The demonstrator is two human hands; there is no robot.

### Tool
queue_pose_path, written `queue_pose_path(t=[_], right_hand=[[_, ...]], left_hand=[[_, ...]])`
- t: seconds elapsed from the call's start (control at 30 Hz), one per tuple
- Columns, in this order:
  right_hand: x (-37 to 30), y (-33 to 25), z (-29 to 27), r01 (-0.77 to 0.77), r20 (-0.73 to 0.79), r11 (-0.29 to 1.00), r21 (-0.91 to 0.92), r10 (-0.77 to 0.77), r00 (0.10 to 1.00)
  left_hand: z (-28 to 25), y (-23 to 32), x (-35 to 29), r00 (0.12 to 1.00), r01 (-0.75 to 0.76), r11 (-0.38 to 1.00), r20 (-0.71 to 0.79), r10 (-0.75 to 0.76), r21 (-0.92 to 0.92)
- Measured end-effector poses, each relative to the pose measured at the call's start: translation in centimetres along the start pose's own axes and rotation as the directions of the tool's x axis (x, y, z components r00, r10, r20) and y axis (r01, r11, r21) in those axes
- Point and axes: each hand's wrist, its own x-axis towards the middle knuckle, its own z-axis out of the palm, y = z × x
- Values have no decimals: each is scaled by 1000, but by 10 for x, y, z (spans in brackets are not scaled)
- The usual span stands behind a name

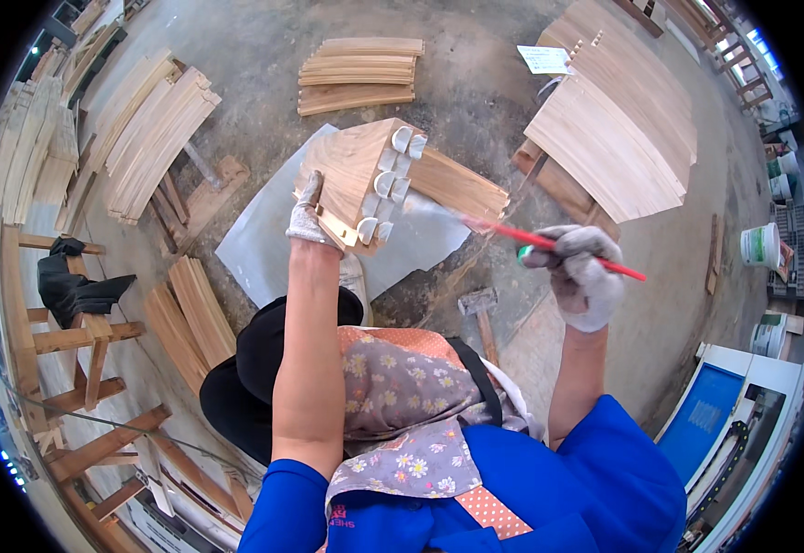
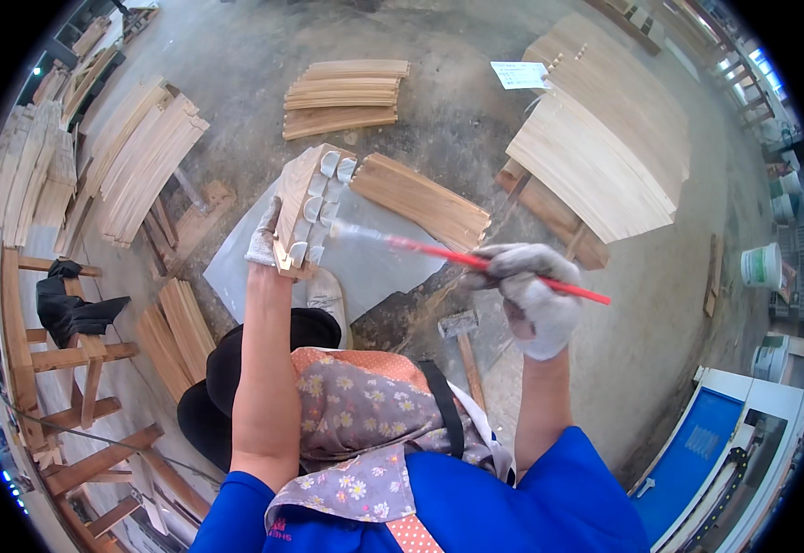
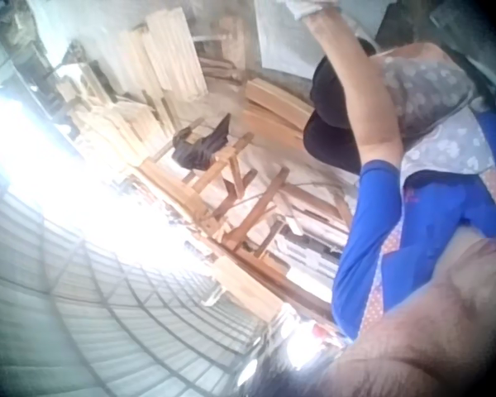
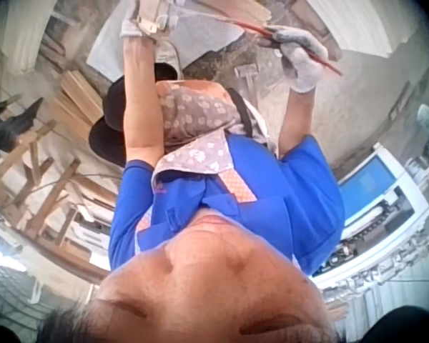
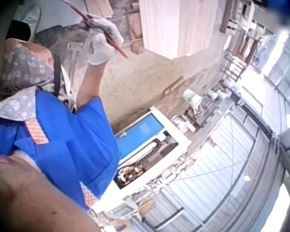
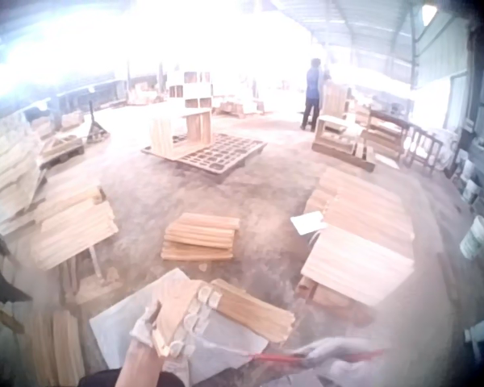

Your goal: The person sits on the floor and applies glue to the grooves of wooden planks using a brush. They pick up planks from a stack, apply the adhesive to the edges, and place them back down.

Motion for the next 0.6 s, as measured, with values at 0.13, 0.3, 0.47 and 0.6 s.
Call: queue_pose_path(t=[0.13,0.3,0.47,0.6], right_hand=[[16,-2,10,35,-38,999,-31,-37,999],[19,-5,10,-27,-41,990,-136,22,999],[16,-13,2,40,-88,997,-60,-45,995],[16,-7,4,26,-110,995,-99,-37,993]], left_hand=[[6,-5,-4,1000,20,1000,25,-20,-2],[-5,0,1,998,29,1000,50,-30,12],[2,-4,1,996,-15,999,83,11,44],[-1,-2,5,994,9,1000,109,-11,19]])
